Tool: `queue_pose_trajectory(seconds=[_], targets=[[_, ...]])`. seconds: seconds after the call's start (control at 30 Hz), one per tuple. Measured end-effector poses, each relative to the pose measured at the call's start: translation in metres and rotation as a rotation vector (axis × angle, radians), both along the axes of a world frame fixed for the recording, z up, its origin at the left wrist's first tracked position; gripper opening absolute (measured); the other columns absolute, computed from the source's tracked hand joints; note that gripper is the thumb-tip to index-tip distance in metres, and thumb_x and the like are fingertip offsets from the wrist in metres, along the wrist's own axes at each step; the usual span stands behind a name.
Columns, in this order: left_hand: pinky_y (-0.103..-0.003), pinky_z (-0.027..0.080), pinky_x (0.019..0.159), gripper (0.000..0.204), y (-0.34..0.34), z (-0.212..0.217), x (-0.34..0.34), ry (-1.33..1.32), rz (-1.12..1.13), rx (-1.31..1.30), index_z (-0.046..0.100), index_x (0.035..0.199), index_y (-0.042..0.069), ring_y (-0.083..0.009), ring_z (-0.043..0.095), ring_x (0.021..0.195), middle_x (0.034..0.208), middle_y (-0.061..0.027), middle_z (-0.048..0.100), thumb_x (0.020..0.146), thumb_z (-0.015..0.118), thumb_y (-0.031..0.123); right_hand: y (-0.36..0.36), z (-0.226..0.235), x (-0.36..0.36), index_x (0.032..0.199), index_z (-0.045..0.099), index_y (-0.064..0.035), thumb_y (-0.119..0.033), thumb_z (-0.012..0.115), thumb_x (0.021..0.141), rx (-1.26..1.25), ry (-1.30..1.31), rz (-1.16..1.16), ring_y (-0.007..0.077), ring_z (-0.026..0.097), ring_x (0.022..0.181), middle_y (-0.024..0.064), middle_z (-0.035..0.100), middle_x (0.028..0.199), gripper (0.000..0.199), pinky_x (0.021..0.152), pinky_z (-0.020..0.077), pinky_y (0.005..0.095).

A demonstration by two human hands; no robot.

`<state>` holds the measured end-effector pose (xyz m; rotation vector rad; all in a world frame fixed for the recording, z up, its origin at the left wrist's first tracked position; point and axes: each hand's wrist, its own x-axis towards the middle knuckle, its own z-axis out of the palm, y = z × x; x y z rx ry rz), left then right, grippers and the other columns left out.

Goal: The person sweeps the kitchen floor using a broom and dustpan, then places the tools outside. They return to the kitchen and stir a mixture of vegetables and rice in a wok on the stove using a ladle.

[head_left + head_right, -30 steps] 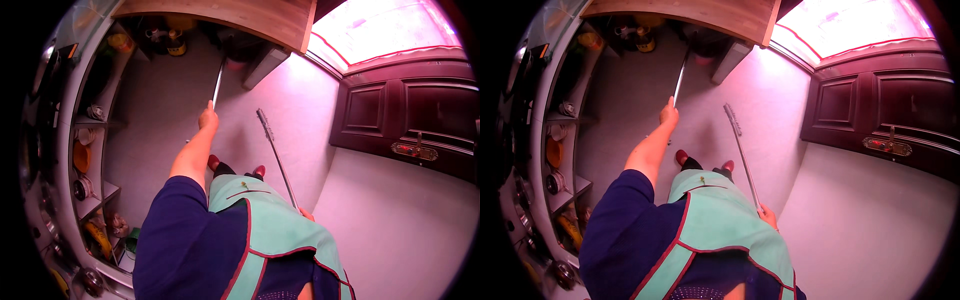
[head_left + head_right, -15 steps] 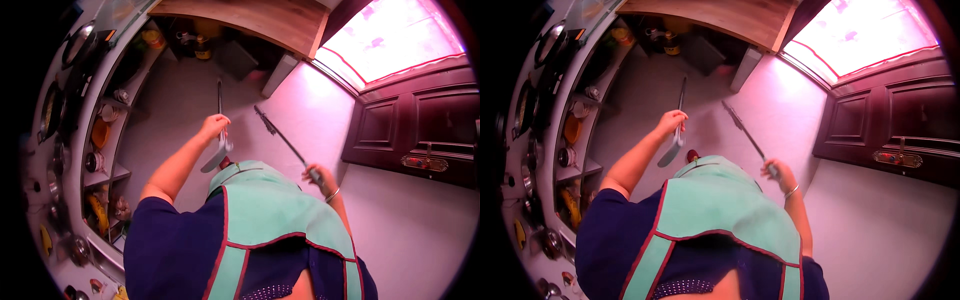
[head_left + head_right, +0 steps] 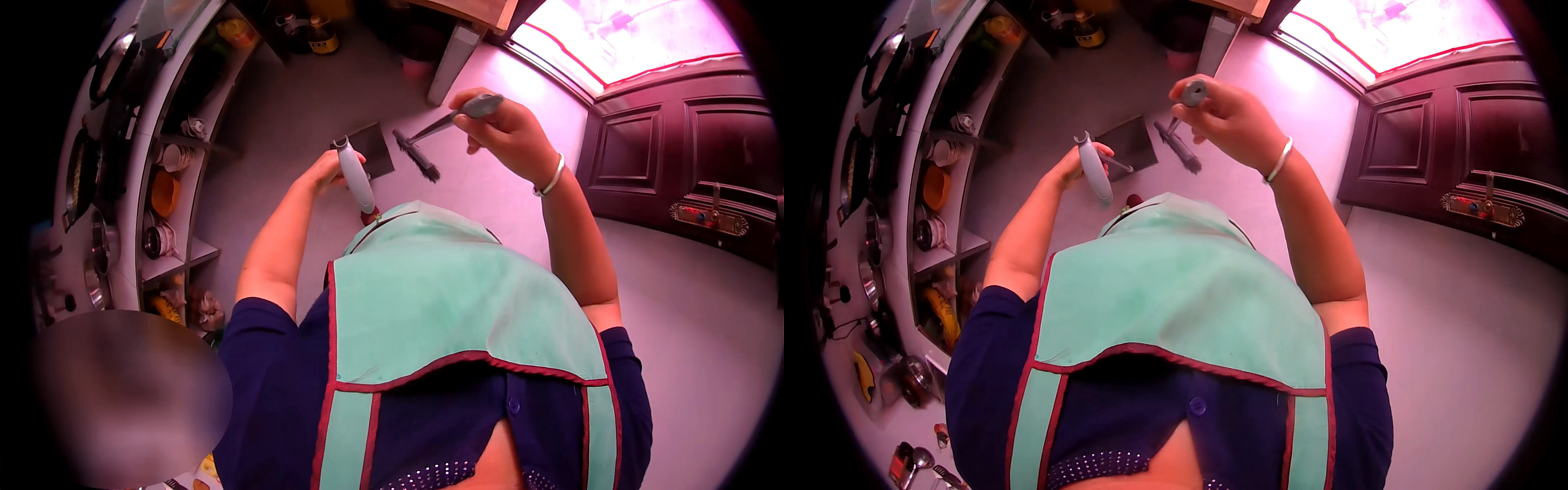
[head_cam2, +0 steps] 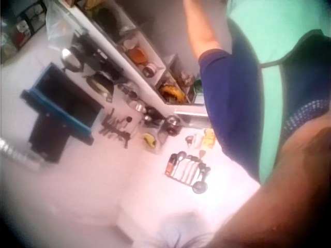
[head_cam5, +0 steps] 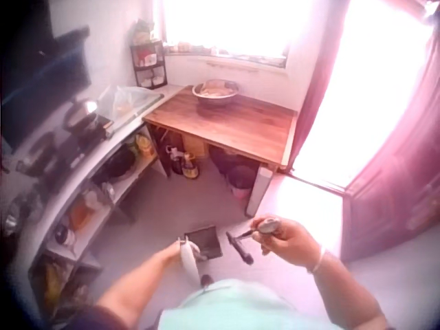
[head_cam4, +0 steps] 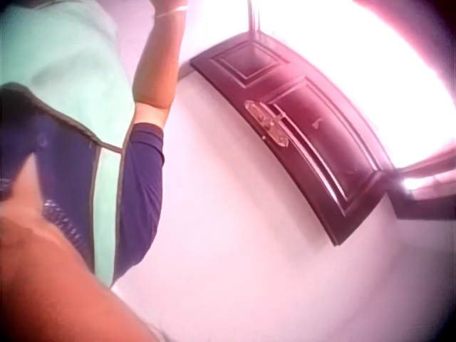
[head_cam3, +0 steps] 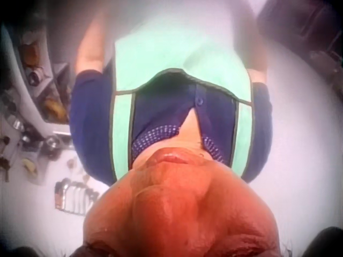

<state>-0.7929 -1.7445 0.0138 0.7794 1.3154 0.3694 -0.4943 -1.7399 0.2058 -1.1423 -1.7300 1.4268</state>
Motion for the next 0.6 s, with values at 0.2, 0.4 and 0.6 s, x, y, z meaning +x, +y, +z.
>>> queue_pose_trajectory(seconds=[0.2,0.4,0.6], targets=[[-0.026,0.044,0.063,0.017,-0.03,-0.062,0.003,0.052,-0.139,0.343,0.059,0.086,0.009,-0.0095,0.053,0.069,0.073,-0.0002,0.057,0.077,0.067,0.021,0.003,-0.023,-0.027,0.095,0.058,-0.01,-0.023,0.059,0.086,0.154,-0.176,-0.03,0.0088,0.05,0.062,0.0005,0.053,0.067,0.015,0.059,0.0423,0.0257],[-0.027,0.044,0.058,0.035,-0.053,-0.042,0.063,0.138,0.547,0.69,0.053,0.102,0.007,-0.0106,0.054,0.064,0.074,-0.0017,0.058,0.076,0.072,0.022,0.012,0.001,-0.054,0.088,0.06,-0.0073,-0.019,0.06,0.084,0.307,-0.238,-0.014,0.0098,0.051,0.056,0.001,0.054,0.061,0.012,0.054,0.0418,0.0254],[-0.026,0.046,0.072,0.046,-0.018,-0.005,0.06,0.005,0.512,0.693,0.049,0.118,0.009,-0.0124,0.051,0.077,0.085,-0.0045,0.054,0.077,0.071,0.008,0.022,0.042,-0.082,0.085,0.06,-0.0044,-0.014,0.063,0.083,0.529,-0.264,0.024,0.0058,0.047,0.051,0.0006,0.053,0.059,0.011,0.048,0.0384,0.0209]])
